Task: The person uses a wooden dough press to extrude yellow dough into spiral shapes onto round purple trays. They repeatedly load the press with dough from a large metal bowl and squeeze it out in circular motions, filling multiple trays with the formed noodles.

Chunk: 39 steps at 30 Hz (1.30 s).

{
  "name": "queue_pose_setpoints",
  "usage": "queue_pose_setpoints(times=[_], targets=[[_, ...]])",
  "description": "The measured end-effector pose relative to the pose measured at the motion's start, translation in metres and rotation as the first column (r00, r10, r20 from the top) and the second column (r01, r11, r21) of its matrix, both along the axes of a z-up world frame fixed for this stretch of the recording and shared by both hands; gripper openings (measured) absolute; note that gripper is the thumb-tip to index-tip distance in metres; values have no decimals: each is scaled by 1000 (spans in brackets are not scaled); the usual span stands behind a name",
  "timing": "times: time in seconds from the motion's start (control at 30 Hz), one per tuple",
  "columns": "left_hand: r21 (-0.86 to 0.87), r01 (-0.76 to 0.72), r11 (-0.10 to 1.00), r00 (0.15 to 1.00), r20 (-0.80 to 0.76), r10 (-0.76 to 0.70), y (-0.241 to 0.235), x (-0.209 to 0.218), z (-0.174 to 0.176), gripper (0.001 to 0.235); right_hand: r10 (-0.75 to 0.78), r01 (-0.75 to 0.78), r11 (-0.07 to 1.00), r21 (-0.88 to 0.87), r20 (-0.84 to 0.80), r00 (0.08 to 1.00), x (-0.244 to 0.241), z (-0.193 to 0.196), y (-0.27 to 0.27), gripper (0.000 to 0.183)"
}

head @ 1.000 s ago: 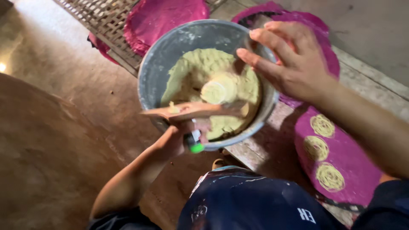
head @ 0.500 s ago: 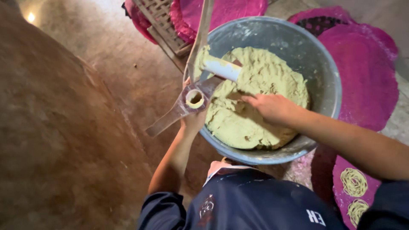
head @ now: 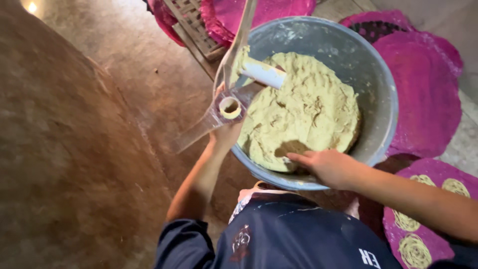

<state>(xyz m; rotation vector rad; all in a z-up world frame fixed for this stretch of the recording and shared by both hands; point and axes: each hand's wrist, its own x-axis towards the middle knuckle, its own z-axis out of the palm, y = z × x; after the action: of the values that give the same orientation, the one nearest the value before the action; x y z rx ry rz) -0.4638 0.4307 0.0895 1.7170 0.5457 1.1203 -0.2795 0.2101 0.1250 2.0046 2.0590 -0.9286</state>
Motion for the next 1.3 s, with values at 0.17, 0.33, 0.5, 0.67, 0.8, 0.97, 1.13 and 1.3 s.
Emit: queue_pose_setpoints(times=[0.17, 0.33, 0.5, 0.67, 0.8, 0.97, 1.13, 1.3], targets=[[268, -34, 963, 965, -243, 102, -5, 9, 30, 66, -308, 326, 946, -4, -338, 889, 49, 52, -34, 49], [589, 225, 776, 906, -420, 57, -29, 21, 52, 53, -441, 506, 862, -7, -500, 745, 91, 88, -37, 40], [502, 341, 795, 826, -563, 2, -41, 36, 58, 70, -303, 192, 925, 328, 334, 892, 71, 133, -16, 30], [43, 404, 914, 838, -417, -351, -61, 50, 33, 81, 23, -410, 787, 461, 642, 766, -4, 120, 12, 12], [-63, 415, 908, 839, -358, -409, -50, 37, 21, 74, -57, -228, 827, 515, 479, 876, -3, 139, -13, 9], [525, 270, 807, 853, -520, 52, -30, 35, 36, 75, -109, -180, 888, 424, 573, 812, 1, 184, -25, 21], [330, 357, 874, 825, -549, -130, -51, 43, 40, 87, -25, -346, 854, 388, 696, 717, -43, 159, 23, 12], [-42, 282, 958, 900, -334, -279, -36, 28, 42, 77, -188, -139, 831, 539, 507, 841, -4, 167, -28, 18]])
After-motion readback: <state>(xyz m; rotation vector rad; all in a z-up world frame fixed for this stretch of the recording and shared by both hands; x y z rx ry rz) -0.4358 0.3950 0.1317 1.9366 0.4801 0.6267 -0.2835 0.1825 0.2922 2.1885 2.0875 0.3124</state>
